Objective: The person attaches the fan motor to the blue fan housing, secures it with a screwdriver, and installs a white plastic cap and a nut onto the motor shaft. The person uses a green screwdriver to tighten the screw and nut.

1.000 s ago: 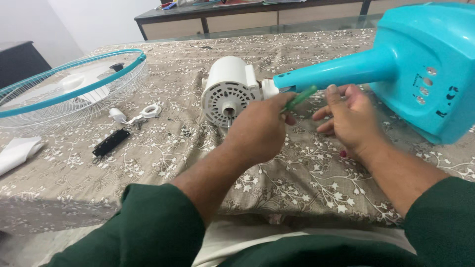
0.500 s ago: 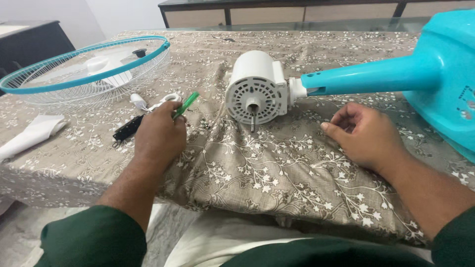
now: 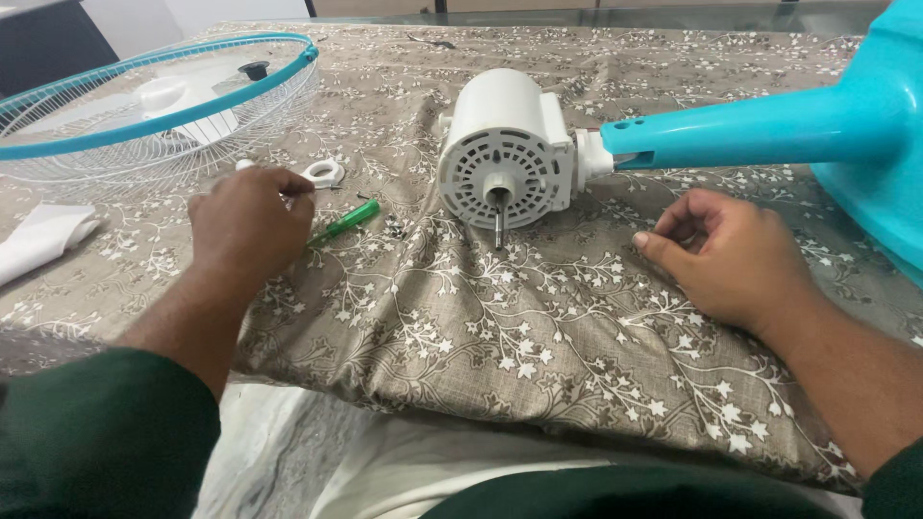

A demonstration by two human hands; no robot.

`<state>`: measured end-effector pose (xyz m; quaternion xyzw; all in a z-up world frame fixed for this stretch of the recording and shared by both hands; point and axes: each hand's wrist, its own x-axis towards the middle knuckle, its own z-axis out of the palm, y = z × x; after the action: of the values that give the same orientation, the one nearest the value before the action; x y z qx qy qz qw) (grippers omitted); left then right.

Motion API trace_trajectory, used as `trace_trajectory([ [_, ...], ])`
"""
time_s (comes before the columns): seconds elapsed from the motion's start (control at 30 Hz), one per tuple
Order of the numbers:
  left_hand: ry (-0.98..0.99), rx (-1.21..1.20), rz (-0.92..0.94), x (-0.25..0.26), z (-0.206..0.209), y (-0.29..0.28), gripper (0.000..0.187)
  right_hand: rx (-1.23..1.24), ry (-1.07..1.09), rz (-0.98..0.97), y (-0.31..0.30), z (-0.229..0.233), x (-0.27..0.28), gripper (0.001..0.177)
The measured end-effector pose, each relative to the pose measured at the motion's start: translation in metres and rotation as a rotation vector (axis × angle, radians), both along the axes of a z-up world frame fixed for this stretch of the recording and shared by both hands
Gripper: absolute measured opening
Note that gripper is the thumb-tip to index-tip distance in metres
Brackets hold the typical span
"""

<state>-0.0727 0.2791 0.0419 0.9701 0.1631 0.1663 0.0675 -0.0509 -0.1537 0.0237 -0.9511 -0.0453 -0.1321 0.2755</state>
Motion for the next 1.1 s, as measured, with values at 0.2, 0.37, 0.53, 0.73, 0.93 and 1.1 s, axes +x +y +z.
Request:
trace_trajectory([
  [0.2, 0.089, 0.167, -0.054, 0.041, 0.0, 0.035, 0.039, 0.024, -0.013, 0.02, -0.001, 0.0, -0.001, 0.034],
  [0.37, 0.13, 0.128, 0.019, 0.045, -0.009, 0.034, 0.035, 0.016, -0.002, 0.016, -0.001, 0.002, -0.001, 0.033],
  [0.53, -0.02, 0.206, 0.003, 0.033, -0.008, 0.027, 0.031, 0.021, 0.027, -0.002, 0.001, 0.004, -0.002, 0.033],
  [0.73, -0.215, 0.214, -0.105, 0.026, 0.002, 0.022, 0.028, 0.001, 0.022, 0.013, 0.001, 0.006, -0.003, 0.033],
  [0.93, -0.533, 0.046, -0.348, 0.026, 0.031, -0.008, 0.026, 0.022, 0.011, 0.009, -0.002, 0.005, -0.005, 0.032],
  [1.1, -0.627, -0.305, -0.581, 0.024, 0.041, -0.081, 0.023, 0.175, -0.044, 0.056, -0.005, 0.001, -0.004, 0.03],
])
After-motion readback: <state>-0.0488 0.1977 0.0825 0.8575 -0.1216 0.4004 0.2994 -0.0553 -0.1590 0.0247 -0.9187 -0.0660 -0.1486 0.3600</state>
